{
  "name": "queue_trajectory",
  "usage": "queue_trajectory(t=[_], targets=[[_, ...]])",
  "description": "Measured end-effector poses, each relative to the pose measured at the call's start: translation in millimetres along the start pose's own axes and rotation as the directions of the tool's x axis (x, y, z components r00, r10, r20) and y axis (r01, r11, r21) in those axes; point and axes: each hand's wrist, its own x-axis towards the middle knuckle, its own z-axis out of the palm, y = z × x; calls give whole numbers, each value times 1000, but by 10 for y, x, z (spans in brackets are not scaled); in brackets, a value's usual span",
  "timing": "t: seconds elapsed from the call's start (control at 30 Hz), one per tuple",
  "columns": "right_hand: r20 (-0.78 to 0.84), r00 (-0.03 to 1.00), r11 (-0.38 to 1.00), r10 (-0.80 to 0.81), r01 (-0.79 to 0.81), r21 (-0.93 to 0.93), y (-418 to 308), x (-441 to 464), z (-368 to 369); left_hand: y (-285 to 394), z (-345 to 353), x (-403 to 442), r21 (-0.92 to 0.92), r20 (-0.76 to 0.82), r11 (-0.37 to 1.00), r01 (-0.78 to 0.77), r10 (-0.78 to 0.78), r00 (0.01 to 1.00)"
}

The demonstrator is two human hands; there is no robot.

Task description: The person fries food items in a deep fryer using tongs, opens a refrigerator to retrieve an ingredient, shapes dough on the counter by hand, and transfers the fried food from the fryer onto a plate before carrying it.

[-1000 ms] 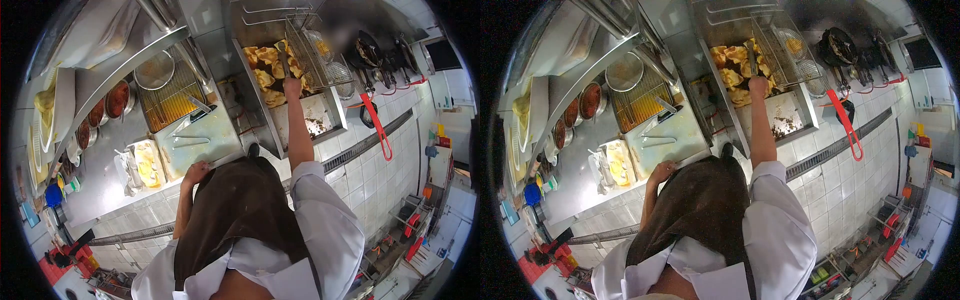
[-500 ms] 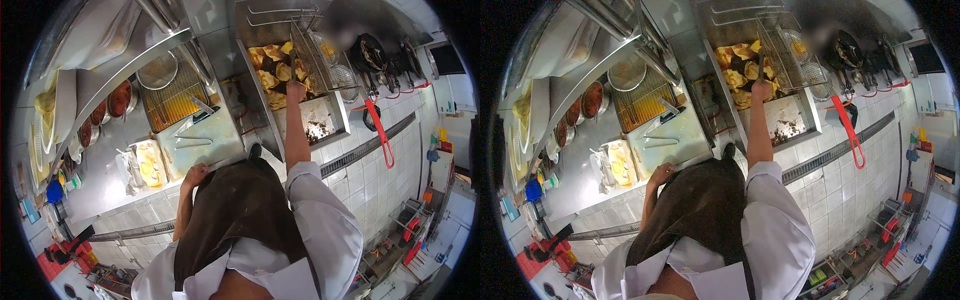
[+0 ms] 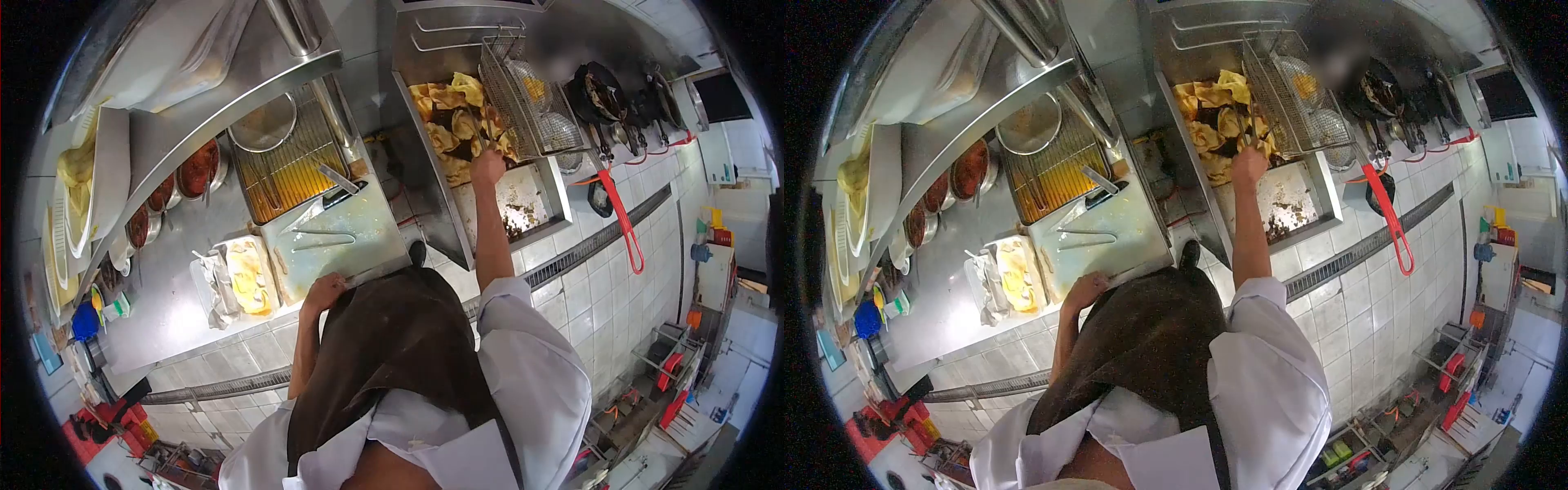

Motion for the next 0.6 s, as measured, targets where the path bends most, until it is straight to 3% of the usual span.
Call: queue_trajectory(t=[0.1,0.27,0.37,0.43,0.57,0.6], targets=[[9,1000,999,2,-3,37,-107,-81,-168,-294,109,82,19,-35,997,-73,73,997],[29,999,999,-16,15,46,-132,196,65,-112,43,10,95,9,994,-53,53,999],[144,989,998,31,-23,-58,-138,396,138,-79,8,43,130,-8,991,-43,45,999],[-18,1000,1000,0,0,31,-85,417,150,-122,26,23,138,-17,990,-36,39,999],[9,1000,997,-11,11,77,-51,318,75,-128,42,28,130,-42,991,-22,28,999],[-51,994,938,93,-70,339,-55,265,85,-128,50,24,121,-46,993,-7,13,999]])
